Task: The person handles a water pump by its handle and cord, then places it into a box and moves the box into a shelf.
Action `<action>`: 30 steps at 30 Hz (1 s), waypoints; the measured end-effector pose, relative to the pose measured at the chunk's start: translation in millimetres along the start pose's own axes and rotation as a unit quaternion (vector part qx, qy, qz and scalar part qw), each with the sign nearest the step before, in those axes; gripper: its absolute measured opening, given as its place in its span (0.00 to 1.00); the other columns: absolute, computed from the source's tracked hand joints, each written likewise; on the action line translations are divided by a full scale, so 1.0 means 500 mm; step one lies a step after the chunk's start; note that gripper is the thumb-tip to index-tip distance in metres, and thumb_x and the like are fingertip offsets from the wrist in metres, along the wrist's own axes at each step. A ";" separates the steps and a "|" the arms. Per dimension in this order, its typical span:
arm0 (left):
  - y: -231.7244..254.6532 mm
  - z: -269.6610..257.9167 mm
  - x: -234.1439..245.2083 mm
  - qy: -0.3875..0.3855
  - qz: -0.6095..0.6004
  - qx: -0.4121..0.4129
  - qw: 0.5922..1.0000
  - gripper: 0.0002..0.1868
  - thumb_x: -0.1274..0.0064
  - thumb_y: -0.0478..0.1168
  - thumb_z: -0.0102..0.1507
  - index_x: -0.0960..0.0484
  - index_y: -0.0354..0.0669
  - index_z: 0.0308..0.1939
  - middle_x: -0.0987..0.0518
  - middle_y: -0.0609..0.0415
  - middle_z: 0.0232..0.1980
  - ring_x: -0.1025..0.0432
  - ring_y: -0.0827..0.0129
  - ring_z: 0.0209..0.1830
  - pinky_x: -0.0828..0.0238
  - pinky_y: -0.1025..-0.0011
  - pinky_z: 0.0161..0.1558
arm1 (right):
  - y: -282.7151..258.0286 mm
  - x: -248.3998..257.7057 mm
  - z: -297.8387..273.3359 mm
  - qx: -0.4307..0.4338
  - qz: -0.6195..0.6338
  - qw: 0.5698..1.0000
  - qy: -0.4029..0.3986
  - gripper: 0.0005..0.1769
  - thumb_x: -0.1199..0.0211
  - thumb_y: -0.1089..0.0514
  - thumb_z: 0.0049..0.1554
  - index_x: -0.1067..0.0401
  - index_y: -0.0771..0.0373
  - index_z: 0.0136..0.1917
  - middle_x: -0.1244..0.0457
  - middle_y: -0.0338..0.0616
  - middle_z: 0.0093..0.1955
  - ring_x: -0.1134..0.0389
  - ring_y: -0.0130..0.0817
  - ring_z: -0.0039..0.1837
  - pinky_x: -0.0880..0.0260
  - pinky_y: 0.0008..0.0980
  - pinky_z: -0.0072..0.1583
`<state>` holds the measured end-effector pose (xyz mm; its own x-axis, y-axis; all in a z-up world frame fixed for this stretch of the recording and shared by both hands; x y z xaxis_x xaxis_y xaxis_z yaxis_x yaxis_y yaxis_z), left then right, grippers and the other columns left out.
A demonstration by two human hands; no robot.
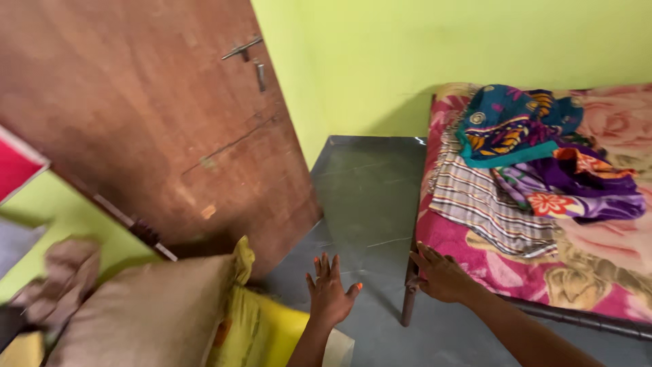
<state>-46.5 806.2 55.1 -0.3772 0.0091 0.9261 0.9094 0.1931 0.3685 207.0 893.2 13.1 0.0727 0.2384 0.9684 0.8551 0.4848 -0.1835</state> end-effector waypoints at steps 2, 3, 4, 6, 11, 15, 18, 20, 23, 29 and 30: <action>0.024 0.050 -0.004 -0.009 0.000 -0.020 1.000 0.50 0.44 0.60 0.63 0.54 0.45 0.79 0.61 0.44 0.84 0.70 0.52 0.85 0.74 0.41 0.78 | 0.034 -0.009 0.020 -0.019 -0.006 0.999 -0.045 0.49 0.36 0.40 0.60 0.61 0.55 0.82 0.71 0.52 0.86 0.63 0.47 0.85 0.54 0.55 0.78; 0.034 0.078 -0.004 -0.006 0.002 -0.031 0.999 0.51 0.44 0.60 0.63 0.54 0.45 0.79 0.60 0.44 0.84 0.70 0.51 0.85 0.75 0.42 0.78 | 0.055 -0.007 0.030 -0.029 -0.005 0.999 -0.044 0.49 0.36 0.40 0.60 0.61 0.55 0.82 0.71 0.52 0.86 0.63 0.47 0.85 0.54 0.55 0.78; 0.041 0.108 -0.004 -0.001 0.005 -0.040 0.999 0.51 0.44 0.61 0.63 0.55 0.44 0.80 0.60 0.43 0.83 0.69 0.51 0.85 0.76 0.43 0.78 | 0.077 -0.003 0.045 -0.039 -0.004 0.999 -0.035 0.49 0.36 0.41 0.59 0.60 0.53 0.82 0.70 0.50 0.86 0.64 0.46 0.85 0.54 0.56 0.78; 0.060 0.168 -0.013 -0.017 0.007 -0.044 0.999 0.51 0.44 0.61 0.63 0.54 0.45 0.80 0.60 0.44 0.84 0.70 0.52 0.85 0.76 0.43 0.78 | 0.124 0.007 0.083 -0.052 -0.003 0.998 -0.021 0.48 0.35 0.43 0.58 0.58 0.50 0.82 0.69 0.48 0.87 0.64 0.45 0.86 0.54 0.57 0.78; 0.119 0.351 0.011 0.010 0.014 -0.092 0.996 0.51 0.43 0.59 0.63 0.53 0.44 0.79 0.59 0.42 0.83 0.69 0.51 0.84 0.76 0.43 0.77 | 0.236 0.041 0.205 -0.056 0.004 0.998 0.007 0.51 0.34 0.44 0.56 0.60 0.53 0.82 0.65 0.49 0.85 0.58 0.47 0.84 0.47 0.56 0.75; 0.147 0.469 0.039 -0.006 0.031 -0.088 0.996 0.50 0.43 0.59 0.63 0.53 0.45 0.79 0.58 0.42 0.83 0.68 0.51 0.85 0.76 0.43 0.78 | 0.292 0.092 0.336 -0.077 0.011 0.997 -0.019 0.50 0.35 0.44 0.57 0.59 0.55 0.82 0.64 0.49 0.87 0.50 0.48 0.81 0.42 0.53 0.73; 0.143 0.541 0.055 0.016 0.013 -0.083 0.996 0.50 0.43 0.59 0.62 0.52 0.44 0.79 0.57 0.41 0.83 0.68 0.50 0.84 0.75 0.42 0.77 | 0.290 0.111 0.408 -0.057 0.028 0.998 0.027 0.46 0.35 0.47 0.55 0.52 0.51 0.80 0.56 0.47 0.83 0.50 0.45 0.82 0.41 0.51 0.74; 0.130 0.585 0.065 0.044 -0.004 -0.088 0.995 0.50 0.43 0.59 0.63 0.51 0.44 0.79 0.56 0.41 0.83 0.67 0.48 0.84 0.74 0.42 0.77 | 0.281 0.121 0.470 -0.021 0.047 0.998 0.030 0.48 0.32 0.43 0.55 0.54 0.54 0.79 0.62 0.50 0.85 0.54 0.49 0.82 0.45 0.52 0.75; 0.102 0.670 0.072 0.024 0.020 -0.082 0.996 0.50 0.43 0.60 0.62 0.52 0.43 0.78 0.57 0.41 0.83 0.67 0.49 0.84 0.74 0.41 0.77 | 0.272 0.127 0.539 -0.013 0.021 1.000 0.017 0.50 0.33 0.41 0.56 0.56 0.54 0.80 0.63 0.53 0.84 0.55 0.49 0.82 0.49 0.54 0.76; 0.060 0.865 0.084 0.029 0.017 -0.076 0.997 0.51 0.44 0.61 0.62 0.52 0.43 0.78 0.56 0.40 0.82 0.66 0.49 0.84 0.72 0.44 0.77 | 0.316 0.116 0.656 -0.079 0.022 0.995 -0.049 0.48 0.35 0.41 0.58 0.57 0.53 0.81 0.66 0.47 0.86 0.60 0.45 0.85 0.52 0.59 0.76; 0.059 0.900 0.088 0.037 0.009 -0.092 0.995 0.50 0.43 0.60 0.62 0.51 0.42 0.78 0.55 0.40 0.82 0.66 0.48 0.84 0.72 0.43 0.77 | 0.328 0.118 0.681 -0.084 0.024 0.995 -0.047 0.48 0.35 0.41 0.58 0.57 0.53 0.81 0.66 0.47 0.86 0.60 0.45 0.85 0.52 0.59 0.76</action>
<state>-115.0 1253.6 70.2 -0.3527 -0.0623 0.9336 0.9352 0.0114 0.3541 176.7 1273.0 -17.0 0.0730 0.3399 0.9376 0.9263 0.3253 -0.1901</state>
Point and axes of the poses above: each hand's wrist, its own z-axis towards the middle knuckle, its own x-axis out of the back of the hand, y = z × x, the point moved 8 cm from there along z, towards the middle knuckle
